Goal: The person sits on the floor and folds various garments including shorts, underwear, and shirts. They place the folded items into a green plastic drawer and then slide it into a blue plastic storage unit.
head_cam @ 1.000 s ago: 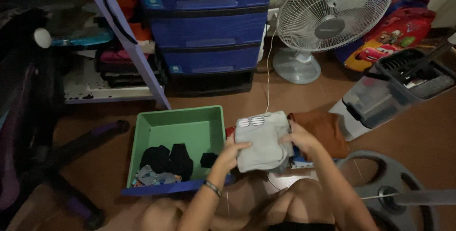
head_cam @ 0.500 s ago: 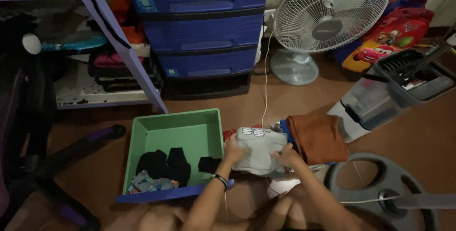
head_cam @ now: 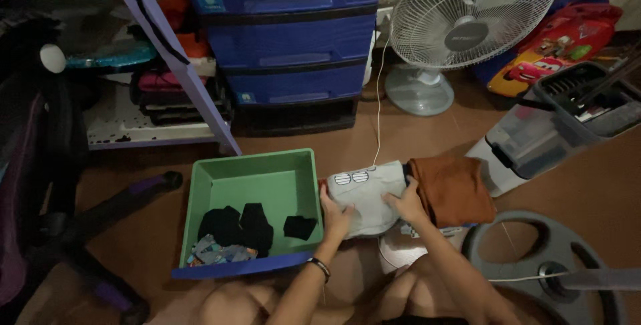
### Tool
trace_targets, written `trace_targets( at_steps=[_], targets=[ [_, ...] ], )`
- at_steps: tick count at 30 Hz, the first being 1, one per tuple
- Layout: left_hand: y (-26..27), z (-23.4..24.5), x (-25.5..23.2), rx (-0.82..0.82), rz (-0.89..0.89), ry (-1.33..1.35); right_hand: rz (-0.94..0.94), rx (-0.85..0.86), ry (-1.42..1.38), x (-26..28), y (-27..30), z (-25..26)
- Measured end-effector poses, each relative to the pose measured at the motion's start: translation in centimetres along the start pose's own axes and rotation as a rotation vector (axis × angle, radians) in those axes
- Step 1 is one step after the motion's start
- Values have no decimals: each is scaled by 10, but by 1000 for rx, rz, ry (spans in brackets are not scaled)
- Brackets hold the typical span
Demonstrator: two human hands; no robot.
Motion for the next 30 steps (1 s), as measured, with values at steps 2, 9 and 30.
trace_targets(
  at_steps=[2,9,30],
  targets=[
    [9,3,-11,12,-66,-133,-50,-37,343,2,11,-2],
    [14,13,-27,203,-378,-587,104,254,995,5,10,-59],
    [11,318,86,-16,764,-812,501,97,600,56,35,-39]
  ],
)
Point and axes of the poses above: each hand's wrist, its own y-axis away from the middle knuckle, its own z-axis out of the back of the hand, x = y × z, the point moved 3 cm from there along -y, towards the middle knuckle, and after that the axes turned 12 degrees about x, right-handed, at the moved point
